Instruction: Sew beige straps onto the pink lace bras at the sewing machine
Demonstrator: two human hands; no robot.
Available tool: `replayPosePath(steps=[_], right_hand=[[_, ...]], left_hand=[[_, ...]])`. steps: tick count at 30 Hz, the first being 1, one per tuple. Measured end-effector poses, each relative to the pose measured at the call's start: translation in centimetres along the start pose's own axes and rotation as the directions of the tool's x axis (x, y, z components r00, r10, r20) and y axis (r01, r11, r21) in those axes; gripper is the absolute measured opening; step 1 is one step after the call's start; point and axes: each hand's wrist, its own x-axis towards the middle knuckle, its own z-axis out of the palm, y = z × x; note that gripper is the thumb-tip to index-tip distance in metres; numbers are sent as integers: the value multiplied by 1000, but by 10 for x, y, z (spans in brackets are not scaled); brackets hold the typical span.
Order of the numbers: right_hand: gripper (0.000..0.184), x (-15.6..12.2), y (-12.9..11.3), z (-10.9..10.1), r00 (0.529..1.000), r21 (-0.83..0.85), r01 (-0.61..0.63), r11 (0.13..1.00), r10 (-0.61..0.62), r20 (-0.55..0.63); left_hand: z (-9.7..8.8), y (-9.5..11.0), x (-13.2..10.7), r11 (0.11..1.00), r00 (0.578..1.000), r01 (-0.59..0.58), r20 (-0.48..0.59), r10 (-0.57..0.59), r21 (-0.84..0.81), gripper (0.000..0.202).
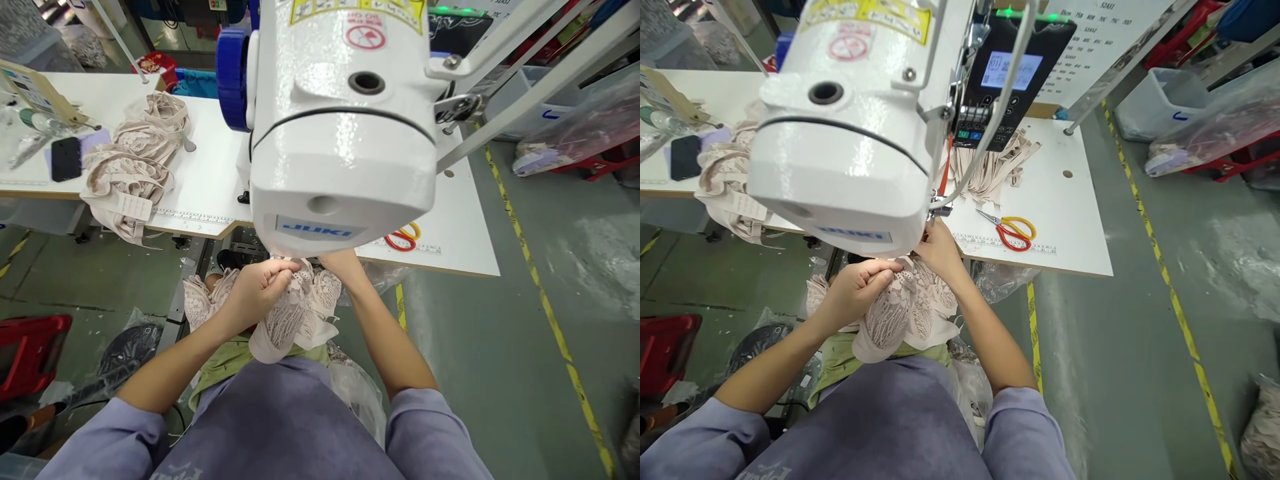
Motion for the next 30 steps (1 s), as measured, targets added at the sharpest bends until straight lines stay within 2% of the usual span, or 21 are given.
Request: replayPosePath(steps=[14,19,25,30], right_hand=[[22,-1,3,0,997,-91,-22,996,16,-69],[13,0,6,2,994,-88,-10,996,1,-106],[15,1,3,7,990,-45,-4,999,-2,-139],[15,0,-2,12,985,-66,-45,997,33,-171]], left_hand=[[-2,5,0,1000,1000,-14,-2,14,12,35],[-1,0,-4,993,999,-49,-6,50,104,37],[-3,-15,-9,941,971,-197,-78,226,276,33],[-4,-23,-12,901,943,-228,-146,298,368,30]])
